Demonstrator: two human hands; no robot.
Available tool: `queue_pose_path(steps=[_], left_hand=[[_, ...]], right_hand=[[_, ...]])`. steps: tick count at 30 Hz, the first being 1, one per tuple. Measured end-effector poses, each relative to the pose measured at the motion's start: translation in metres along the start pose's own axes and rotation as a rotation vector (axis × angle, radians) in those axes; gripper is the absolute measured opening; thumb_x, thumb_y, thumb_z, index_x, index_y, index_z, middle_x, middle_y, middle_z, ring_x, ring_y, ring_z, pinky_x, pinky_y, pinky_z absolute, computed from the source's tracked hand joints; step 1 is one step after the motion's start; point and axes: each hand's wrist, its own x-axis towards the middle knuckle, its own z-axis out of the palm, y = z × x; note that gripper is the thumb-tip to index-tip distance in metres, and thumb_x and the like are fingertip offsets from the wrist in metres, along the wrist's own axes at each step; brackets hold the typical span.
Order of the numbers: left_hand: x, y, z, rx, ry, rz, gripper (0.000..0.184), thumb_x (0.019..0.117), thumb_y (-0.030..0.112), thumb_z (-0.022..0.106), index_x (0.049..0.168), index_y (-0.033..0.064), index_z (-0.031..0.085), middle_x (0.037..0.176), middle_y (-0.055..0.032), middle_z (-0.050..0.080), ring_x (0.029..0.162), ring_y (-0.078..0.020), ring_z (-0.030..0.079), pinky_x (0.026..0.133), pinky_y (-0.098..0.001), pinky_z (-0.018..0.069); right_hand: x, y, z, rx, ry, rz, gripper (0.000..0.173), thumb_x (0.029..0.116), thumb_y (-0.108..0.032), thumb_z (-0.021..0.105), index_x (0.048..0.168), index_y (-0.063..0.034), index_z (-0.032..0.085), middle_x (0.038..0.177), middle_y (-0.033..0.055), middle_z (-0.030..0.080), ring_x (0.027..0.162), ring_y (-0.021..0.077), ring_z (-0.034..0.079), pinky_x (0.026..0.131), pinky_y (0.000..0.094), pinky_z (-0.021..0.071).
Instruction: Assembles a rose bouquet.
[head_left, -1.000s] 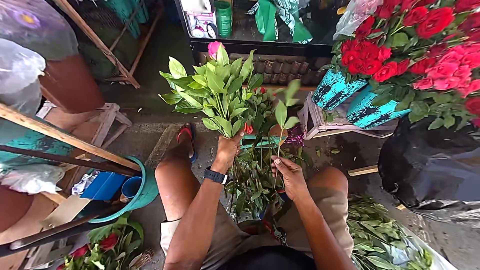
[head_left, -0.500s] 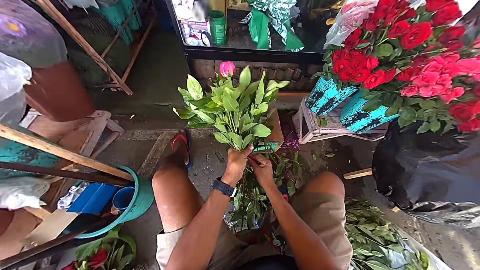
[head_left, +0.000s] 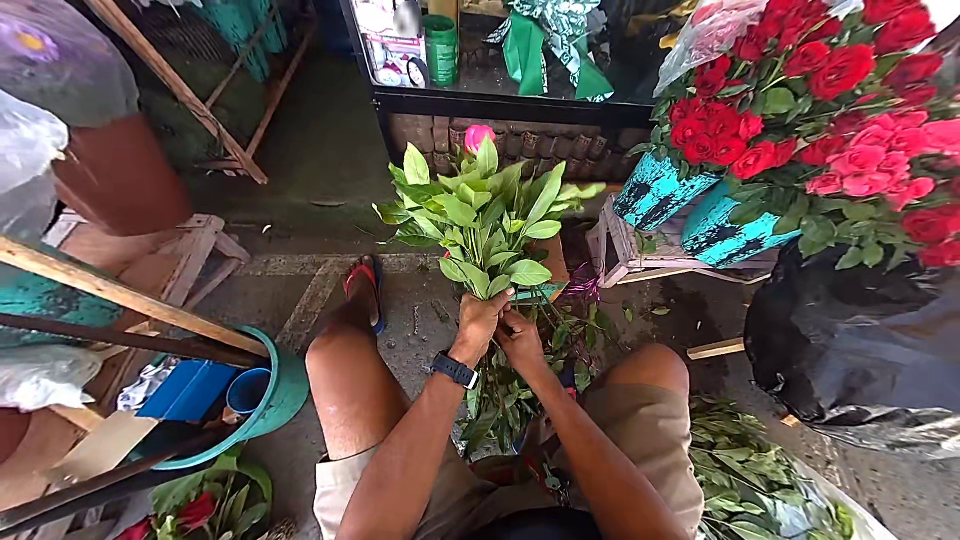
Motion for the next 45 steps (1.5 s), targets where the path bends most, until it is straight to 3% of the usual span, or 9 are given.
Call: queue_pose_path(steps=[3,5,9,14,21,24,36,42,45], left_hand=[[-0.001,0.002,-0.005,-0.012,-0.019,-0.007,0.02,0.0924,0.01,0.076,0.099,-0.0047,0.065,0.068,-0.0099,0.066,0.055,-0.0169,0.061,0.059,-0.0312,0.0567],[-0.001,0.007,-0.009,0.025,-0.036,-0.05,0.028,0.095,0.016,0.075,0.108,-0.0051,0.062,0.074,-0.0128,0.068,0.054,-0.0204,0.065,0.056,-0.0349,0.0611],[-0.002,0.008,-0.006,0.145,-0.065,-0.016,0.029,0.0928,0.019,0.078,0.105,-0.0011,0.062,0.063,-0.0069,0.06,0.042,-0.0141,0.051,0.042,-0.028,0.0481],[-0.009,0.007,0.0,0.17,-0.126,0.098,0.038,0.0791,0.005,0.087,0.108,-0.0026,0.064,0.075,-0.0093,0.067,0.046,-0.0123,0.052,0.043,-0.0269,0.0476],[-0.01,0.01,-0.004,0.154,-0.109,0.084,0.035,0.0805,0.004,0.086,0.107,-0.0029,0.064,0.073,-0.0097,0.067,0.045,-0.0122,0.053,0.042,-0.0262,0.0479],[-0.008,0.01,-0.005,0.18,-0.114,0.081,0.036,0.0817,0.006,0.086,0.108,-0.0038,0.063,0.075,-0.0108,0.068,0.046,-0.0136,0.055,0.043,-0.0275,0.0501],[-0.001,0.0,-0.003,0.326,0.021,0.183,0.036,0.0877,0.026,0.084,0.107,0.0012,0.065,0.074,-0.0078,0.067,0.05,-0.0151,0.058,0.052,-0.0329,0.0546],[-0.005,0.008,0.005,0.48,0.058,0.165,0.037,0.0852,0.023,0.085,0.11,0.0013,0.068,0.095,-0.0118,0.073,0.091,-0.0196,0.072,0.088,-0.0441,0.0583],[-0.005,0.011,0.011,0.568,0.074,0.163,0.024,0.0902,0.022,0.078,0.103,0.0026,0.07,0.089,-0.0113,0.072,0.087,-0.021,0.07,0.083,-0.0461,0.0564]], right_hand=[[0.003,-0.034,-0.049,-0.251,-0.357,0.119,0.035,0.0973,-0.026,0.066,0.13,-0.014,0.069,0.126,0.0051,0.07,0.111,0.0156,0.067,0.101,0.0394,0.0546],[0.002,-0.065,-0.088,-0.325,-0.195,0.064,0.029,0.1,-0.028,0.063,0.125,-0.0165,0.073,0.122,0.0043,0.071,0.108,0.0167,0.068,0.098,0.0428,0.0569],[0.024,-0.126,-0.164,-0.416,0.318,-0.242,0.028,0.1042,-0.019,0.057,0.125,-0.0053,0.069,0.122,0.0106,0.068,0.108,0.0201,0.067,0.093,0.0416,0.0583],[0.093,-0.142,-0.217,-0.598,0.088,-0.402,0.031,0.1012,-0.016,0.054,0.126,-0.0169,0.071,0.142,0.0013,0.061,0.137,0.0211,0.052,0.114,0.0473,0.0431],[0.109,-0.15,-0.218,-0.547,-0.255,-0.379,0.02,0.1002,-0.022,0.066,0.113,-0.0088,0.073,0.112,0.0069,0.071,0.104,0.017,0.068,0.098,0.0395,0.0556],[0.11,-0.151,-0.216,-0.729,-0.278,-0.374,0.018,0.1006,-0.024,0.063,0.11,-0.0114,0.073,0.113,0.0083,0.069,0.112,0.0253,0.064,0.102,0.0487,0.0508],[0.096,-0.18,-0.197,-0.974,-0.03,-0.442,0.02,0.0982,-0.023,0.055,0.101,-0.0113,0.071,0.107,0.008,0.073,0.103,0.0283,0.07,0.081,0.0524,0.0571],[0.097,-0.171,-0.182,-0.964,0.237,-0.389,0.019,0.094,-0.024,0.061,0.088,-0.0078,0.067,0.093,0.0114,0.071,0.093,0.0323,0.07,0.073,0.0514,0.0551],[0.098,-0.166,-0.18,-0.786,0.495,-0.287,0.023,0.0956,-0.022,0.061,0.097,-0.0005,0.068,0.099,0.0179,0.07,0.098,0.0339,0.069,0.081,0.051,0.0569]])
